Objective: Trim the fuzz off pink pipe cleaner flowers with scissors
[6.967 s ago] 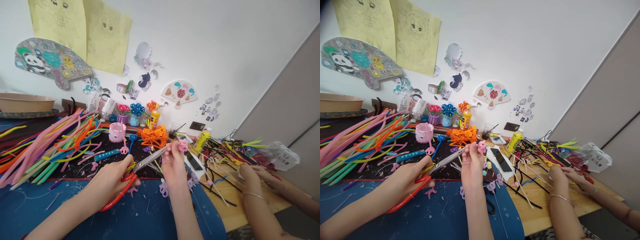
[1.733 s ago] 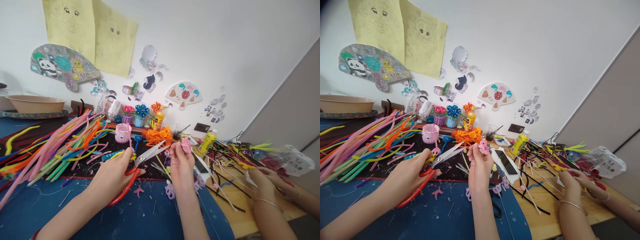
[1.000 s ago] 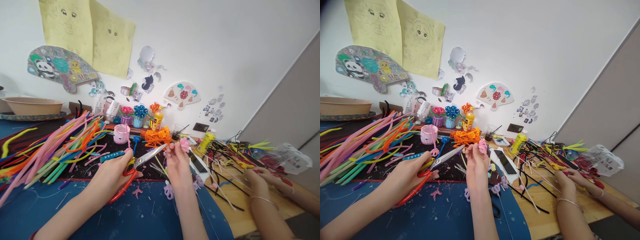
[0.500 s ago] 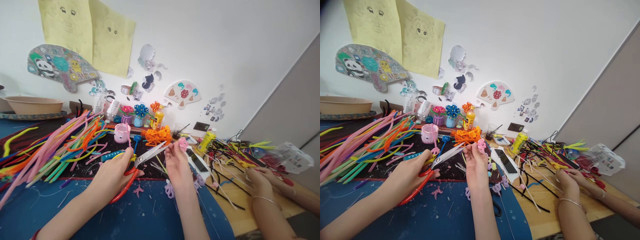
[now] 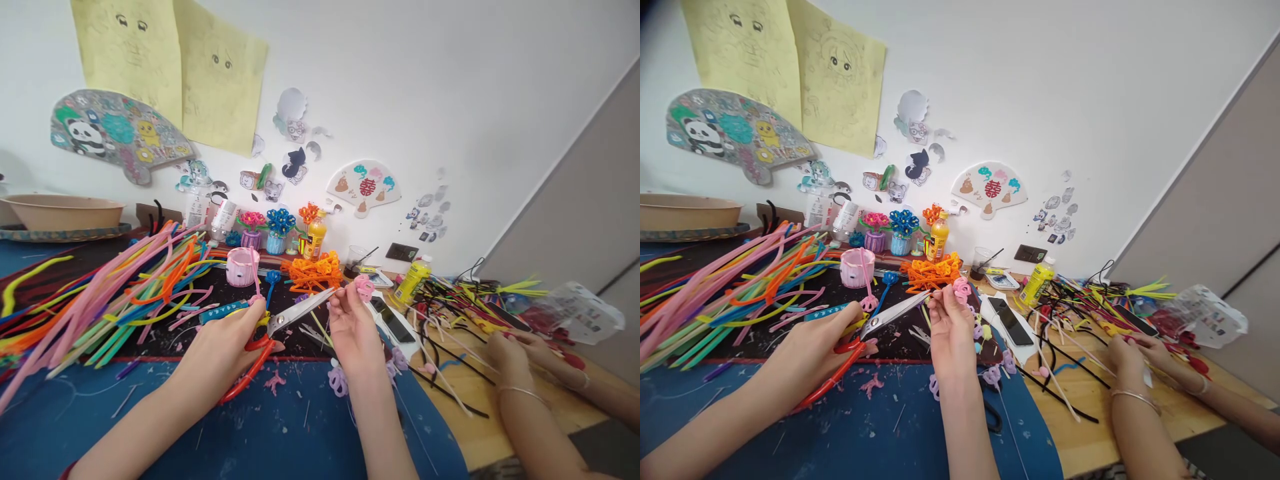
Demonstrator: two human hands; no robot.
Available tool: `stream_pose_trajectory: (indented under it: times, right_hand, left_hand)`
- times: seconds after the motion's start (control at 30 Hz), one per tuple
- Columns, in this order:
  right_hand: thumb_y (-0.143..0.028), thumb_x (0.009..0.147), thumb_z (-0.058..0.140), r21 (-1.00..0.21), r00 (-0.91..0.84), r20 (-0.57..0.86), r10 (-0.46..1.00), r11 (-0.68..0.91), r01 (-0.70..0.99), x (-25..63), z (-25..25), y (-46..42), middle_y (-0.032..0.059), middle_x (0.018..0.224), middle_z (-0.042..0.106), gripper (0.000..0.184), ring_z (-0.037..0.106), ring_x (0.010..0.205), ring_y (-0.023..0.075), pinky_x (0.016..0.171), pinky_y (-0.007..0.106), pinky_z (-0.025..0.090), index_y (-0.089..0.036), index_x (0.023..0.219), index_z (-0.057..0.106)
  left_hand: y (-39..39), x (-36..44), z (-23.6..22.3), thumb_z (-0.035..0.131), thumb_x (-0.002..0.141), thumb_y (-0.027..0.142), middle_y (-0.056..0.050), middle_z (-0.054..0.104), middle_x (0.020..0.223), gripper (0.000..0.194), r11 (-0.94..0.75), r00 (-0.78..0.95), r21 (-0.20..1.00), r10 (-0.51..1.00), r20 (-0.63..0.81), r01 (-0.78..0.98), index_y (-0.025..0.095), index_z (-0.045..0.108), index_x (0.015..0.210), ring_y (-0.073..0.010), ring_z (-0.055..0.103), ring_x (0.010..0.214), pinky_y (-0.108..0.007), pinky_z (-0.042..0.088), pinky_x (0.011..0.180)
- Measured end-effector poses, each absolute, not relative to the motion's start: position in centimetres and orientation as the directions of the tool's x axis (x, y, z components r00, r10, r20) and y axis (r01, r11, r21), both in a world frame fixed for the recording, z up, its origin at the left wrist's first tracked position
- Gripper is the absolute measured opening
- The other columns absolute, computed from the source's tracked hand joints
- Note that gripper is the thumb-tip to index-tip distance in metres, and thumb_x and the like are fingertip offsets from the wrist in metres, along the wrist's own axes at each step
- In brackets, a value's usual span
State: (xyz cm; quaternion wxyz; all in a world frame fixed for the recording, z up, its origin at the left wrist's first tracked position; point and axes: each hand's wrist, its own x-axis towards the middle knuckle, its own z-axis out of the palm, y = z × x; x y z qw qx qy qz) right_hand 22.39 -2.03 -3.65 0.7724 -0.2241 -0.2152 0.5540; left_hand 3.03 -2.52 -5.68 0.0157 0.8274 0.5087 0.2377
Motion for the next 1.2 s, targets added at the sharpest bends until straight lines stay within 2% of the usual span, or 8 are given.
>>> stream_pose_trajectory:
  times: [0.23, 0.6, 0.87, 0.97, 1.07, 1.2]
  right_hand:
    - [-0.027, 0.057, 0.087, -0.617, 0.32, 0.111, 0.941, 0.317, -0.72, 22.54, -4.01, -1.84, -0.004, 0.064, 0.066, 0.025, 0.058, 0.056, 0.0048, 0.051, 0.012, 0.049, -0.017, 0.067, 0.067]
    - [-0.025, 0.057, 0.087, -0.585, 0.299, 0.115, 0.947, 0.308, -0.75, 22.67, -3.99, -1.92, -0.0041, 0.063, 0.066, 0.024, 0.056, 0.055, 0.0038, 0.052, 0.012, 0.047, -0.017, 0.068, 0.068]
    - [-0.024, 0.057, 0.087, -0.587, 0.33, 0.106, 0.938, 0.327, -0.74, 22.7, -4.02, -1.68, -0.0043, 0.063, 0.065, 0.023, 0.055, 0.054, 0.0042, 0.048, 0.012, 0.046, -0.018, 0.068, 0.067]
    - [-0.025, 0.058, 0.086, -0.594, 0.333, 0.133, 0.933, 0.344, -0.727, 22.69, -4.05, -1.65, -0.0045, 0.064, 0.065, 0.022, 0.054, 0.054, 0.004, 0.049, 0.012, 0.046, -0.018, 0.069, 0.068]
    - [-0.025, 0.06, 0.085, -0.621, 0.351, 0.178, 0.919, 0.382, -0.684, 22.61, -4.1, -1.69, -0.0044, 0.065, 0.066, 0.021, 0.056, 0.057, 0.005, 0.053, 0.014, 0.048, -0.019, 0.07, 0.068]
    - [-0.023, 0.056, 0.087, -0.643, 0.381, 0.179, 0.907, 0.4, -0.653, 22.44, -4.1, -1.79, -0.0025, 0.067, 0.066, 0.023, 0.059, 0.062, 0.0081, 0.056, 0.018, 0.05, -0.018, 0.068, 0.068]
  left_hand:
    - [-2.56, 2.86, -5.49, 0.05, 0.085, 0.052, 0.003, 0.06, 0.071, 0.028, -0.481, 0.37, 0.241, 0.843, 0.391, 0.843, 0.025, 0.047, 0.091, -0.0179, 0.056, 0.057, -0.025, 0.029, 0.051]
    - [-2.53, 2.73, -5.47, 0.043, 0.088, 0.055, 0.002, 0.062, 0.072, 0.035, -0.468, 0.395, 0.154, 0.849, 0.35, 0.87, 0.024, 0.045, 0.105, -0.0206, 0.06, 0.061, -0.025, 0.032, 0.053]
    - [-2.44, 2.87, -5.42, 0.046, 0.086, 0.052, 0.002, 0.065, 0.079, 0.029, -0.489, 0.404, 0.287, 0.861, 0.31, 0.824, 0.027, 0.045, 0.099, -0.0185, 0.061, 0.066, -0.023, 0.033, 0.055]
    - [-2.59, 3.11, -5.2, 0.048, 0.084, 0.052, 0.002, 0.065, 0.077, 0.029, -0.421, 0.337, 0.349, 0.9, 0.277, 0.837, 0.026, 0.043, 0.095, -0.0196, 0.061, 0.063, -0.024, 0.032, 0.052]
    - [-2.75, 3.26, -5.17, 0.045, 0.084, 0.051, 0.0, 0.065, 0.075, 0.032, -0.35, 0.262, 0.395, 0.929, 0.261, 0.849, 0.025, 0.042, 0.103, -0.0223, 0.063, 0.063, -0.026, 0.035, 0.054]
    - [-2.87, 3.36, -5.13, 0.044, 0.084, 0.052, 0.0, 0.062, 0.072, 0.032, -0.321, 0.21, 0.428, 0.935, 0.287, 0.845, 0.025, 0.038, 0.101, -0.0236, 0.063, 0.064, -0.027, 0.038, 0.056]
